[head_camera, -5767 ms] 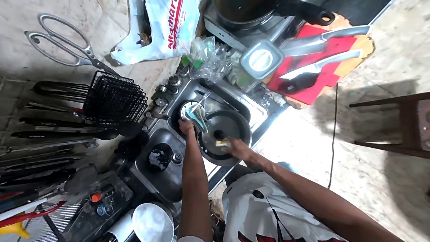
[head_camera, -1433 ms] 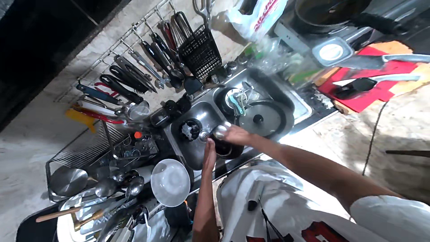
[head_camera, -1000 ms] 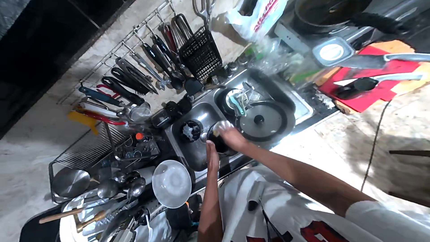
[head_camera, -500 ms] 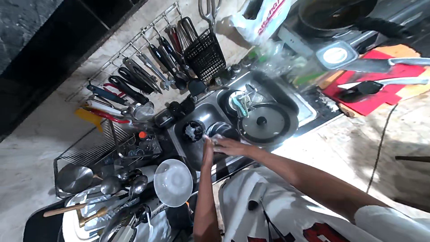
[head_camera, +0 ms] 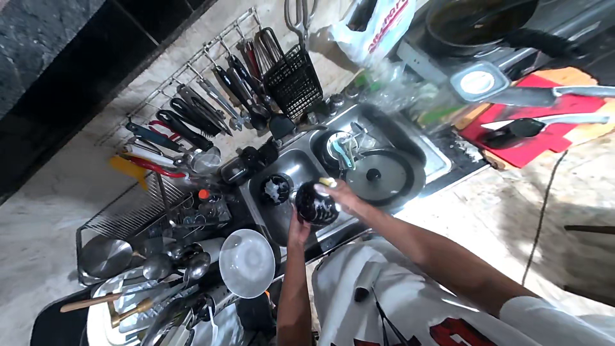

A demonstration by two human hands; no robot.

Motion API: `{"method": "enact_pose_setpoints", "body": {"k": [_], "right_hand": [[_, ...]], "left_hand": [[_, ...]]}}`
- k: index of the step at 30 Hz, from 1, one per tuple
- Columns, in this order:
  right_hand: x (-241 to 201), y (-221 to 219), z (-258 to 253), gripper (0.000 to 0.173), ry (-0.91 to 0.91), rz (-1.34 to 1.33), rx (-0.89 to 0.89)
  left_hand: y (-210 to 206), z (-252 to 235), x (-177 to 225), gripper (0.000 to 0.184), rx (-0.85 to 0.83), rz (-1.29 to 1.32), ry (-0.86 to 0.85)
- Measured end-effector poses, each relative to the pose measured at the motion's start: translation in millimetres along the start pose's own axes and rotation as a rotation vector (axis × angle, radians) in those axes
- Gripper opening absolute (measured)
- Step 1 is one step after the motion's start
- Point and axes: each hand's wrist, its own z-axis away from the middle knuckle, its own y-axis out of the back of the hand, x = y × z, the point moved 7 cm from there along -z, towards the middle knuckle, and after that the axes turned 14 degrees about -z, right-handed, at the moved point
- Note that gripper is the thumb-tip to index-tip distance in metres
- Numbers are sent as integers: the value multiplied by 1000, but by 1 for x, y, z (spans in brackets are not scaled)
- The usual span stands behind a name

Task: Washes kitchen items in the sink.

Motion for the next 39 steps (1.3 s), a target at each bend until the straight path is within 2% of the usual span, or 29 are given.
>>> {"method": "enact_pose_setpoints", "body": {"k": [2,4,8,11,12,15,16,19,20,23,25,28,30,31,32,35,37,39], "right_hand": [[0,15,-11,58,37,97,60],[-4,21,-19,52,83,355,17],[-18,-6,-6,39,276,668,-190],[-24,-34,7,44,411,937,-291],[-25,-35,4,45,395,970,-278],[-31,-18,-19,46,335,816,-126],[-32,-22,-17,43,358,807,-128],[-31,-50,12,39,454,943,-293],[-32,-53,14,38,436,947,-296],[-36,-39,-13,39,325,914,-75],[-34,-48,-11,41,356,1010,-89],[-20,-74,32,41,593,1214,-254],[-3,-77,54,39,749,1248,-251],[4,-75,59,36,816,1237,-241],[9,-71,63,34,857,1216,-238],[12,-52,70,35,864,1115,-214],[16,-38,68,35,890,964,-94],[15,-26,55,42,775,779,35]], "left_hand": [[1,6,5,51,-24,17,-82],[-2,16,20,38,-71,8,-204],[-33,35,44,51,-182,-277,-345],[-53,37,47,51,-178,-449,-400],[-57,38,46,51,-171,-482,-413],[-66,43,47,51,-149,-546,-451],[-66,43,49,51,-123,-560,-453],[-61,38,53,55,-78,-593,-448],[-61,38,52,55,-78,-621,-449],[-70,42,50,56,-91,-707,-455],[-69,42,51,56,-66,-614,-442],[-67,39,50,43,69,-206,-311],[-69,40,52,58,121,38,-224],[-71,38,55,61,121,137,-208],[-70,36,56,56,125,210,-196],[-62,31,56,38,194,352,-183],[-53,34,61,36,236,398,-232],[-50,36,64,38,219,399,-268]]}}
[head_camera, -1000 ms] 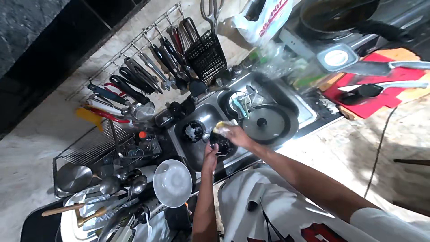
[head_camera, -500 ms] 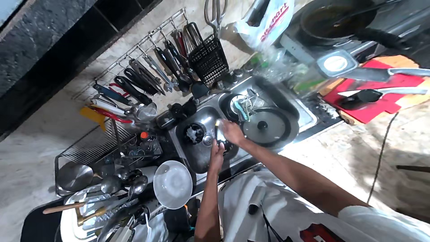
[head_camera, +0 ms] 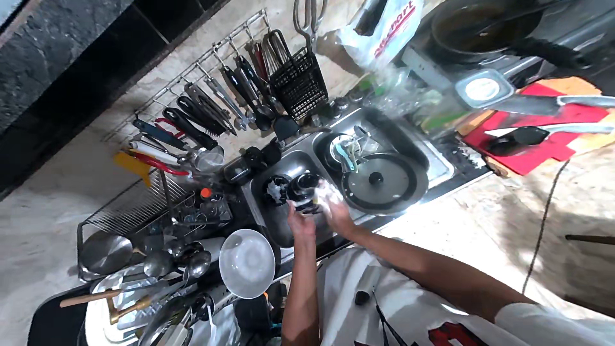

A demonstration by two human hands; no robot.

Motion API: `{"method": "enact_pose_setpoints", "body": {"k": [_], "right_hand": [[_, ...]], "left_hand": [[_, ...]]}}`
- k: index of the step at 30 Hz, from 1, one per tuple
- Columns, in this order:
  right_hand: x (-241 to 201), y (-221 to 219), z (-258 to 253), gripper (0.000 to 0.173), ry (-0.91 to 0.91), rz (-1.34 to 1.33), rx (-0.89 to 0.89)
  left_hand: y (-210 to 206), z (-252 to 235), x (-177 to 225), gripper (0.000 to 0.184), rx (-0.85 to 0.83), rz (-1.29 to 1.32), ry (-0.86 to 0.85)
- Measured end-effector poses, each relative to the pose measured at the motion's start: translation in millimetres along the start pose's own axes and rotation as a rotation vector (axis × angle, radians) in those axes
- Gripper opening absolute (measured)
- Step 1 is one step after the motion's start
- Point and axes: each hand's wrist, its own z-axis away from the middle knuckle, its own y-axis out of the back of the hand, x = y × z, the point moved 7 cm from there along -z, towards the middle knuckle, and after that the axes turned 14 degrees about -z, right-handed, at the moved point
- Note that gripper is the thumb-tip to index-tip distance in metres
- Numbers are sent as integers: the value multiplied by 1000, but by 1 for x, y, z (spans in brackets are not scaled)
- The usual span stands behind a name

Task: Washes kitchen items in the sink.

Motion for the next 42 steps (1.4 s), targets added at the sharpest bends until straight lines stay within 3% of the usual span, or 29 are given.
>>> {"method": "enact_pose_setpoints", "body": {"k": [3,6,8,10,13,15,18,22,26,32,37,42], "right_hand": [[12,15,-32,42,-282,-287,161],[25,17,-71,38,-485,-430,-73],[18,12,-87,33,-424,-358,-302],[-9,3,-91,26,-250,-228,-493],[-50,-8,-83,28,24,-40,-661],[-38,-2,-91,27,-56,-109,-581],[9,10,-99,34,-351,-247,-324],[28,18,-61,41,-490,-238,-61],[11,19,-36,39,-477,-127,-115],[-12,29,-57,25,-147,-81,-133],[-15,22,-47,32,-225,-117,-273],[-11,27,-66,26,-203,-53,-201]], "left_hand": [[5,4,5,39,-78,-26,5],[14,10,11,38,-186,-153,39],[13,17,10,35,-255,-312,36],[6,23,9,34,-307,-481,-11],[-1,27,5,34,-301,-615,-71],[0,29,3,35,-285,-602,-83],[3,29,5,36,-223,-494,-106],[5,20,15,33,-174,-305,-177],[10,9,26,37,-69,-375,-236],[11,12,22,36,-152,-508,-195],[15,6,27,36,-103,-495,-203],[14,16,21,33,-135,-495,-148]]}}
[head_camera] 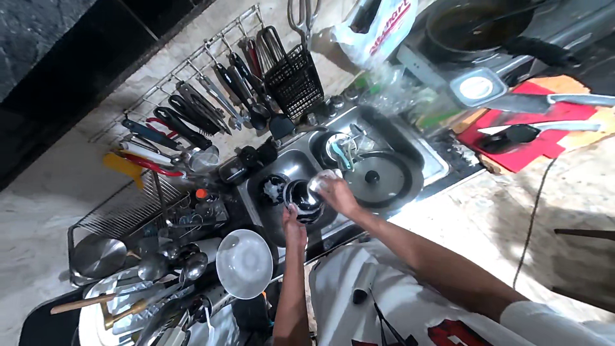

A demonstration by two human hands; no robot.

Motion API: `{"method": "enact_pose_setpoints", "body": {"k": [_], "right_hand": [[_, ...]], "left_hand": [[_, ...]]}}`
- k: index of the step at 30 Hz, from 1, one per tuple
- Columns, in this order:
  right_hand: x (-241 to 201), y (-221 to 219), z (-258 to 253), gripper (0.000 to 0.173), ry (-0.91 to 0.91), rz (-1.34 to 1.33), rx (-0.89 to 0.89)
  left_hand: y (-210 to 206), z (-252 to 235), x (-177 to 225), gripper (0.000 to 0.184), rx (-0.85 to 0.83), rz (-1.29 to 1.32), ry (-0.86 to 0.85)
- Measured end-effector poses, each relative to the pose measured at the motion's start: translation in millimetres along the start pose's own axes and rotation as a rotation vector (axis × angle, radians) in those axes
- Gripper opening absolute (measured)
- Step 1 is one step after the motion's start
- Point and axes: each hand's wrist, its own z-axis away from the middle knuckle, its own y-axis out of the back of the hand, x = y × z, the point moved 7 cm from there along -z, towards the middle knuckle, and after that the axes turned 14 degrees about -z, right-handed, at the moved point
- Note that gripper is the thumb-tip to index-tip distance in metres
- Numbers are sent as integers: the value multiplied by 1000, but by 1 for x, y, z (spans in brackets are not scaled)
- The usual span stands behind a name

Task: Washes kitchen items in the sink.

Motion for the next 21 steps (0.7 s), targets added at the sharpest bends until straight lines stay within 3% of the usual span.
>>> {"method": "enact_pose_setpoints", "body": {"k": [4,6,9,11,12,14,16,17,21], "right_hand": [[7,-17,24,42,-100,-13,-67],[6,-26,40,48,-76,-27,-4],[-1,-35,50,32,270,120,102],[-16,-42,41,28,453,218,21],[-21,-44,31,30,428,246,-54],[-19,-41,-1,37,180,270,-172],[-6,-34,-23,44,-62,226,-215],[-2,-36,-22,46,-96,201,-234],[-15,-46,10,40,185,142,-320]], "left_hand": [[9,-10,10,36,94,-27,-31],[3,-11,6,37,88,-23,1],[-14,-6,4,36,72,-38,58],[-22,2,0,41,61,-70,93],[-23,5,-4,41,48,-93,91],[-26,9,-12,43,-3,-174,51],[-26,12,-13,45,-29,-273,1],[-23,11,-11,45,-28,-305,-16],[-18,-1,-7,39,-76,-349,-44]]}}
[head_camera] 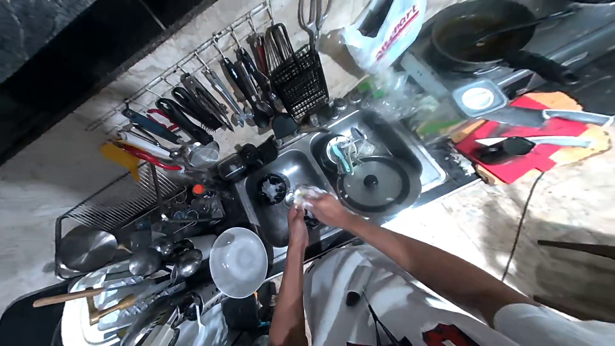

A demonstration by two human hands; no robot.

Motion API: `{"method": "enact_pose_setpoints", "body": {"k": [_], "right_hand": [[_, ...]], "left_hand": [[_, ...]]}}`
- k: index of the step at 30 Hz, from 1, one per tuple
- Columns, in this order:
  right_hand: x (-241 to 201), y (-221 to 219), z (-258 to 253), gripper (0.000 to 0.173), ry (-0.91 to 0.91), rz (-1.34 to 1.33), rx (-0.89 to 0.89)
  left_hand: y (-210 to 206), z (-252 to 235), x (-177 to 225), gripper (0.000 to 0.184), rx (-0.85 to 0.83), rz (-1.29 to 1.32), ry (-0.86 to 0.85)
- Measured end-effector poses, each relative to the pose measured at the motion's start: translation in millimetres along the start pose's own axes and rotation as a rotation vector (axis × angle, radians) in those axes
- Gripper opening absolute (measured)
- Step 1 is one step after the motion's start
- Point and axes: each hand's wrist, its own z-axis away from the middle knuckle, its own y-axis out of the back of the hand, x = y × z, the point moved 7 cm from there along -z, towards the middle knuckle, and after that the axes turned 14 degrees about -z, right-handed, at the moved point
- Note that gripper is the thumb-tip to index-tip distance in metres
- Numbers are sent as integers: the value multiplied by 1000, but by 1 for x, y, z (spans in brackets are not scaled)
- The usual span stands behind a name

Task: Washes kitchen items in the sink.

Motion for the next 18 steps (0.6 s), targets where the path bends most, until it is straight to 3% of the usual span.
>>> {"method": "enact_pose_setpoints", "body": {"k": [3,7,10,14,18], "right_hand": [[19,17,-14,40,-142,-212,52],[91,6,-8,45,-639,-1035,397],[82,-32,22,52,-873,-1523,551],[52,-42,29,60,-860,-1813,661],[44,-27,29,84,-765,-1654,525]], "left_hand": [[-1,7,0,43,-64,-40,-32],[-8,28,16,53,-60,-60,-150],[-30,29,22,46,-6,-384,-311],[-46,14,22,26,87,-944,-646],[-45,0,23,28,-8,-1118,-628]]}}
